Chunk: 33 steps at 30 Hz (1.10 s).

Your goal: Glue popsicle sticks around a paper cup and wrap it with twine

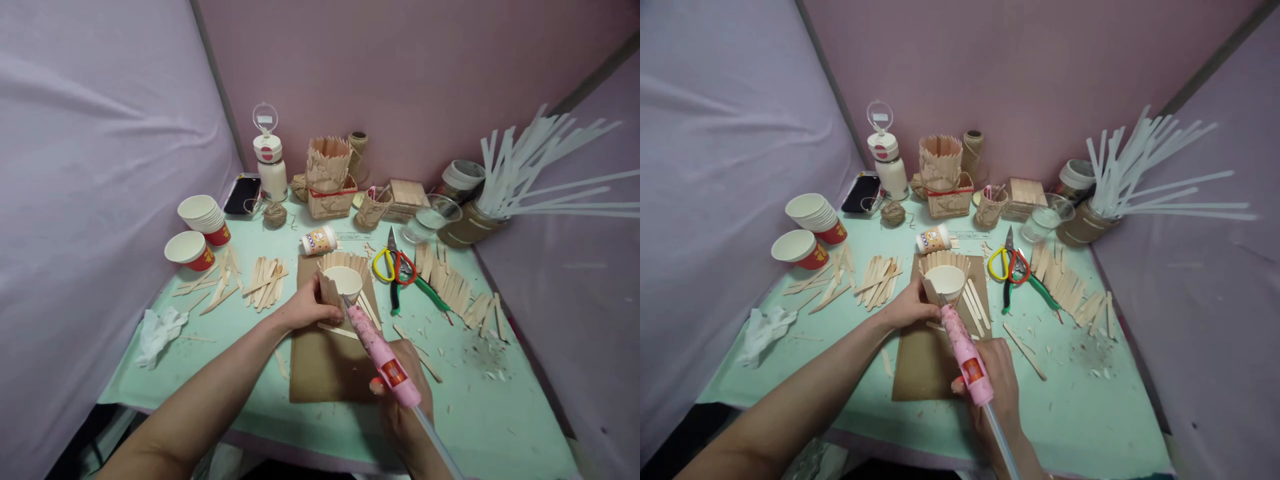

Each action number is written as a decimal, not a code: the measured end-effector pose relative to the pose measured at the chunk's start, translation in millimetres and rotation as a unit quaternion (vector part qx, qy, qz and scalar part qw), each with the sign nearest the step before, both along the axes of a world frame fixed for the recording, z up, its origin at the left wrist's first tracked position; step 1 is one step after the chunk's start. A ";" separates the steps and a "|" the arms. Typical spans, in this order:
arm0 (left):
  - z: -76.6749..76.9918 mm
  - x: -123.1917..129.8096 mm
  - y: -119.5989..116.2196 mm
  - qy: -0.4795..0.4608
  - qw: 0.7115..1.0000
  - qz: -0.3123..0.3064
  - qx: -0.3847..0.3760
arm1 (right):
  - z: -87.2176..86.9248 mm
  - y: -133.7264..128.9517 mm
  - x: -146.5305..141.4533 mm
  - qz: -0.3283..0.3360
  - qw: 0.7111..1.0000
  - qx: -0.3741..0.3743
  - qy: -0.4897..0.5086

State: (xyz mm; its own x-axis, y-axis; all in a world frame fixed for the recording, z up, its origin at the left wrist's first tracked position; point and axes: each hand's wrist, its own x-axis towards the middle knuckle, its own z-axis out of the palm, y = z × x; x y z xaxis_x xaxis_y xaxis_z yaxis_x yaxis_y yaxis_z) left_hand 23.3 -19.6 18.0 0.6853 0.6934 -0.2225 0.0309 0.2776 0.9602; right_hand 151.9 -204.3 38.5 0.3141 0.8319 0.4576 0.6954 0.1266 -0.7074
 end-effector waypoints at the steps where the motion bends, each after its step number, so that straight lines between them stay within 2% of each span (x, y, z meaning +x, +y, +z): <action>1: 0.1 0.2 0.1 -0.001 1.000 -0.001 0.001 | 0.6 -0.1 -0.3 -0.002 1.000 0.002 0.000; 11: -3.7 0.4 0.2 -0.016 1.000 -0.003 -0.005 | -6.3 -1.7 4.7 0.006 1.000 0.006 -0.007; 19: -0.7 0.8 2.0 -0.043 0.999 0.013 -0.018 | 4.4 -4.9 1.0 -0.012 1.000 -0.020 -0.008; 26: -7.2 1.2 4.3 -0.113 0.988 0.056 -0.087 | 1.7 -11.1 -2.5 -0.020 0.999 -0.024 0.025; 33: -10.8 2.5 3.5 -0.138 0.983 0.056 -0.108 | 0.0 -13.7 -5.5 -0.020 0.999 -0.023 0.037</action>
State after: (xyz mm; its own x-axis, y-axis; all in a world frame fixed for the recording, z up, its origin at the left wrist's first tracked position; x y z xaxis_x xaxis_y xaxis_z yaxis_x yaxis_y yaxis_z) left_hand 25.9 -16.1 7.1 0.6619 0.7253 -0.1896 -0.2642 0.4623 0.8464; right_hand 146.4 -218.1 38.5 0.3786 0.8373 0.3945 0.6456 0.0666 -0.7608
